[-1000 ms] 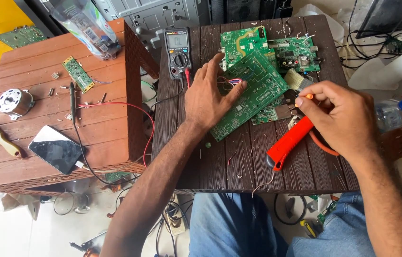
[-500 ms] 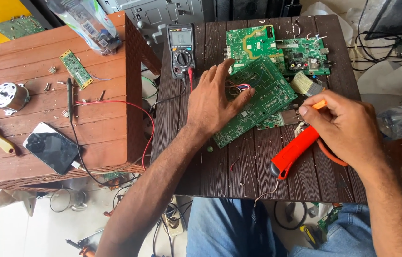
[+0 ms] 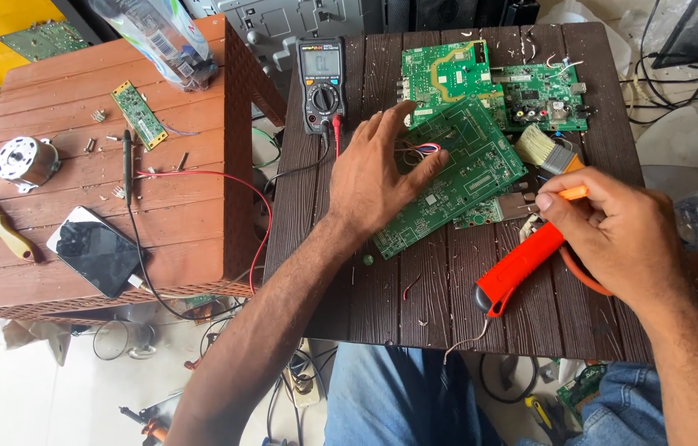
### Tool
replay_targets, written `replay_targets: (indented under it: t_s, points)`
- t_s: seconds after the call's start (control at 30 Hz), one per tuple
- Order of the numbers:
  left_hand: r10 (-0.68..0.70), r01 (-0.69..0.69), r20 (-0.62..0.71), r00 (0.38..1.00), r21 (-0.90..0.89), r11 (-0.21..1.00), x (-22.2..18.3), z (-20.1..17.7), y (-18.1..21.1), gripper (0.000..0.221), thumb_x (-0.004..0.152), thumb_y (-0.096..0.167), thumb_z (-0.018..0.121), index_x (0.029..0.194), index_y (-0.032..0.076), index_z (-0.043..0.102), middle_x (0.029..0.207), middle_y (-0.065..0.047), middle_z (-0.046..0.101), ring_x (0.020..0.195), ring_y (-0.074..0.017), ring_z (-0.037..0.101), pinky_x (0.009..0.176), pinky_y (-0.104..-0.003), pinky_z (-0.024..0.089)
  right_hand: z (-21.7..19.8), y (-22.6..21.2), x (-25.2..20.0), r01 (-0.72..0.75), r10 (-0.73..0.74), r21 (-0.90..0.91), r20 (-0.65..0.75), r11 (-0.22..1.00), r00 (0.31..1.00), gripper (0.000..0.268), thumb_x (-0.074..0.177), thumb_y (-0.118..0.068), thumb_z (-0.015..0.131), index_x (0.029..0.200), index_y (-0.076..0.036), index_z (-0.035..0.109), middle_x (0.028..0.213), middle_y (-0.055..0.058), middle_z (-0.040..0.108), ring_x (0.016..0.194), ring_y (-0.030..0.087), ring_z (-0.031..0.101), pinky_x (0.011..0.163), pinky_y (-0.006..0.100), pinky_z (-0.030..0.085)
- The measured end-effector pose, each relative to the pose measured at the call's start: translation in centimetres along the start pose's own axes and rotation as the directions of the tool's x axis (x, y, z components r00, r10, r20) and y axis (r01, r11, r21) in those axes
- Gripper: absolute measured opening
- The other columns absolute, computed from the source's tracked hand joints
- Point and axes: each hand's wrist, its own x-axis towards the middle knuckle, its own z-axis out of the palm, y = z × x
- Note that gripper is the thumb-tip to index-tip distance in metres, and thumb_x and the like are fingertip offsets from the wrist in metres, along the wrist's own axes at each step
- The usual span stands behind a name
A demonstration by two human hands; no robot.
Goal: Testing electronic components on a circuit board using a multimeter and a small hand tool on a low repair bench.
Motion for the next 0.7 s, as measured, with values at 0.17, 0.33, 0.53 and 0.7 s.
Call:
replay_targets:
  t_s: [0.17,0.33,0.53,0.7]
  points:
    - [-0.027,0.026,-0.014,1.000,-0.092,0.995,0.1,0.0,-0.3,0.063,0.095,0.050,0.062,0.142,0.010,0.049,0.115,-0.013,0.066,0.100,-0.0224,0.071,0.076,-0.038,0.066,0.1,-0.3,0.1,0.014,-0.014,-0.005,-0.013,1.000,1.000,0.009,0.096,-0.006,0.074,0.104,-0.001,0.074,0.060,0.005,0.058,0.048,0.015,0.044,0.046,0.029,0.032]
    - [-0.110,0.101,-0.014,0.994,-0.299,0.949,0.0,-2.2,0.8,0.060,0.081,0.010,0.073,0.138,0.009,0.055,0.111,-0.009,0.070,0.097,-0.0192,0.074,0.088,-0.032,0.066,0.1,-0.6,0.1,-0.008,0.008,0.019,-0.005,1.000,1.000,0.010,0.095,-0.006,0.074,0.104,-0.001,0.074,0.061,0.005,0.059,0.049,0.014,0.045,0.046,0.029,0.034]
    - [-0.126,0.056,-0.065,0.990,-0.641,0.766,0.0,-2.3,0.6,0.057,0.085,-0.011,0.070,0.137,0.005,0.055,0.108,-0.007,0.059,0.084,-0.0132,0.065,0.070,-0.025,0.065,0.6,-0.4,0.3,-0.113,0.115,0.297,0.009,0.948,0.993,0.010,0.098,0.003,0.067,0.107,0.003,0.070,0.074,0.010,0.067,0.059,0.015,0.059,0.053,0.025,0.042]
    - [-0.092,-0.028,-0.104,0.990,-0.795,0.606,-0.3,-2.0,1.3,0.059,0.085,-0.014,0.072,0.138,0.004,0.053,0.115,-0.010,0.059,0.092,-0.0149,0.063,0.076,-0.026,0.066,1.2,-3.0,0.9,-0.268,0.204,0.583,0.174,0.767,0.963,0.013,0.099,-0.008,0.061,0.105,0.003,0.066,0.093,0.018,0.077,0.057,0.019,0.061,0.048,0.029,0.047]
